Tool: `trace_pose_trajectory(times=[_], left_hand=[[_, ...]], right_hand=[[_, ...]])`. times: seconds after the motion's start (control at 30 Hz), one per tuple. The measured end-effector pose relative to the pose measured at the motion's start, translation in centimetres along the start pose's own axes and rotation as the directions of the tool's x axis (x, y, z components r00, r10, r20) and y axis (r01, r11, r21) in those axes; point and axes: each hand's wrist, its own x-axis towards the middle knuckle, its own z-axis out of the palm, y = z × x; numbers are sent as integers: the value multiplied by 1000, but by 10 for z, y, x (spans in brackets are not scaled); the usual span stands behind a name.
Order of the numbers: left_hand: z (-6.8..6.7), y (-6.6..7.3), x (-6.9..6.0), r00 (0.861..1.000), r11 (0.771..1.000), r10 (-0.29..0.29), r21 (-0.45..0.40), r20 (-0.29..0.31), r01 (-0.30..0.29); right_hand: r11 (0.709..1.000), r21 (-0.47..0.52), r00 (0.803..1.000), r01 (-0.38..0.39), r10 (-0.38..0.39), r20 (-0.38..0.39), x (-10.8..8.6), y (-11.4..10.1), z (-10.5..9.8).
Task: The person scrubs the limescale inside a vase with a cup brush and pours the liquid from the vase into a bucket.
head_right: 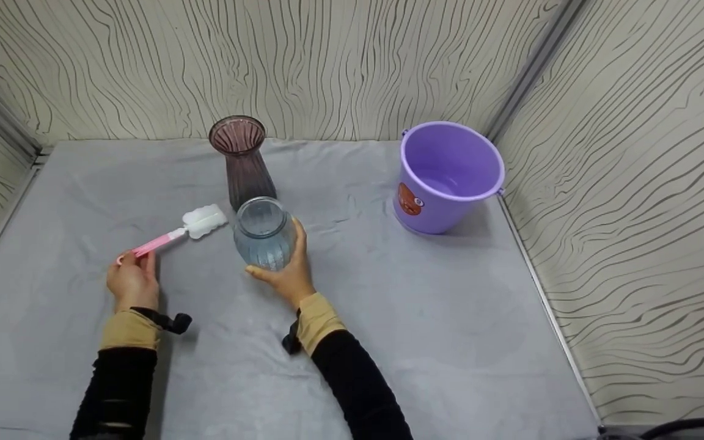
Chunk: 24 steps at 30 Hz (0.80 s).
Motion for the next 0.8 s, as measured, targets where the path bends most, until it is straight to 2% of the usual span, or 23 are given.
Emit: trace_pose_trajectory(times=[0.13,0.23,0.3,0.4,0.47,0.63,0.7,0.8], left_hand=[[-2,-2,2,998,990,56,126,10,-57],[-5,-3,3,994,962,104,250,22,-106],[-6,-5,3,989,929,143,340,38,-147],[-8,-5,3,979,864,195,461,59,-200],[-8,-4,3,975,827,213,520,63,-215],[-9,1,3,971,782,232,585,48,-216],[-9,2,3,961,757,270,605,54,-247],[-10,1,1,933,681,351,663,77,-311]], right_hand=[[1000,12,1000,3,-3,-2,0,1,0],[1000,14,1000,2,-2,0,0,0,0],[1000,9,1000,-10,10,2,0,0,-1],[1000,7,1000,-21,21,5,0,-1,-1],[1000,5,1000,-21,21,6,0,-1,-1],[1000,-10,1000,-13,13,2,1,-1,-1],[1000,-15,1000,-19,19,5,1,-1,-2],[999,-17,1000,-28,28,13,1,-1,-2]])
